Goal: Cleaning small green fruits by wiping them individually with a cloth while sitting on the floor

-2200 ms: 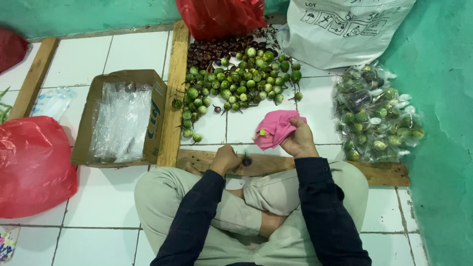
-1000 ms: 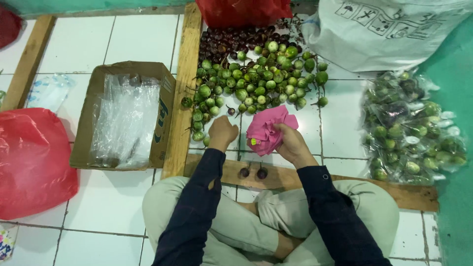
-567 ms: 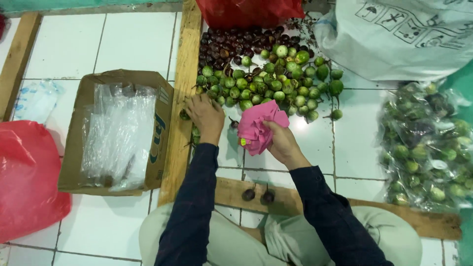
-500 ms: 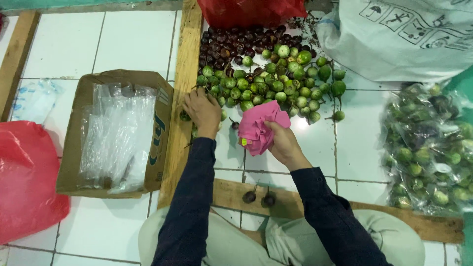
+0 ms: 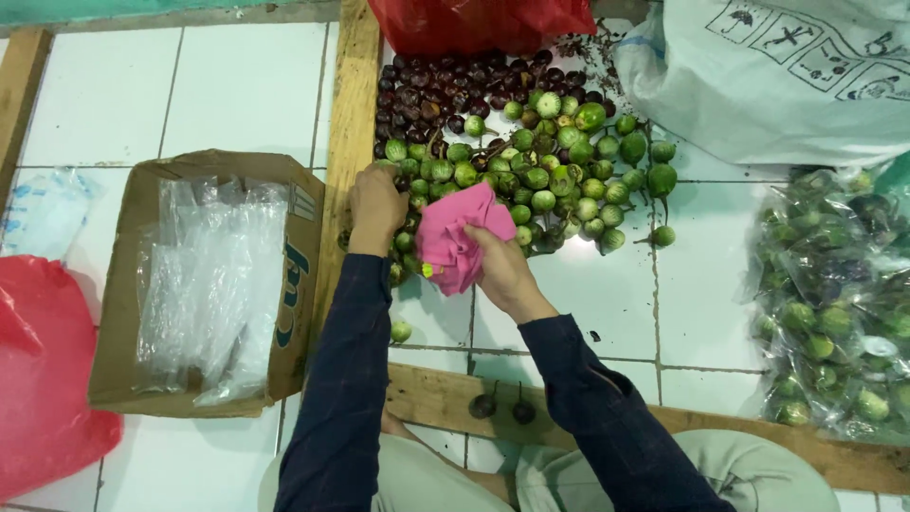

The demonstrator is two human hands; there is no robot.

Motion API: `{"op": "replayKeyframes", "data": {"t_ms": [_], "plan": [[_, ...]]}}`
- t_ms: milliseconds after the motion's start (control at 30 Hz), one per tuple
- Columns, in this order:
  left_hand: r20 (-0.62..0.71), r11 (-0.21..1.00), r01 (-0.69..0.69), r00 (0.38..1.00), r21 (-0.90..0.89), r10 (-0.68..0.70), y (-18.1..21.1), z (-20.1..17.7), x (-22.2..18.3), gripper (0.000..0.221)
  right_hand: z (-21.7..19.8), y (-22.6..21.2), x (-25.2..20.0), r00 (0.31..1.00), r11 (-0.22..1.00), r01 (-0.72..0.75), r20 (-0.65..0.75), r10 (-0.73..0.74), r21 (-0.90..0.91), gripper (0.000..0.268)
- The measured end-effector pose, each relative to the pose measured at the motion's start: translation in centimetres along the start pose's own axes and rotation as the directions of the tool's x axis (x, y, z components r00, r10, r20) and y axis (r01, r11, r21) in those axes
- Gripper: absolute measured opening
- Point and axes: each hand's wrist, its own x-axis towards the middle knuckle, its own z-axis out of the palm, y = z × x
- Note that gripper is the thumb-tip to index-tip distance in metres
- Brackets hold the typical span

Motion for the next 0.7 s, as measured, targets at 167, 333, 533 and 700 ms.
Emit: {"op": "replayKeyframes", "data": {"t_ms": [167, 333, 533, 700], "plan": [[-0.008, 1.0, -0.003, 1.0, 0.029, 0.003, 4.1, -4.4, -5.0, 0.039, -3.1, -2.5, -2.5, 0.998, 0.999, -0.006, -0.068, 0.003, -0.042, 0.057], [-0.118, 0.87, -0.174, 0.984, -0.461, 0.134, 6.6, -7.7, -9.4, 0.028, -3.2, -7.0, -6.9, 0.996, 0.999, 0.032, -0.081, -0.033, -0.024, 0.05], [-0.205, 0.3, -0.28, 0.944, -0.912, 0.258, 11.1, -8.6, -15.9, 0.039, -0.8, -11.1, -15.4, 0.983, 0.974, 0.184, 0.019, -0.183, -0.135, 0.042], [-0.165, 0.245, -0.243, 0.94, -0.939, 0.299, 16.3, -4.4, -23.4, 0.028, -2.0, -10.7, -20.6, 0.924, 0.678, 0.326, 0.073, -0.374, -0.659, 0.069]]}}
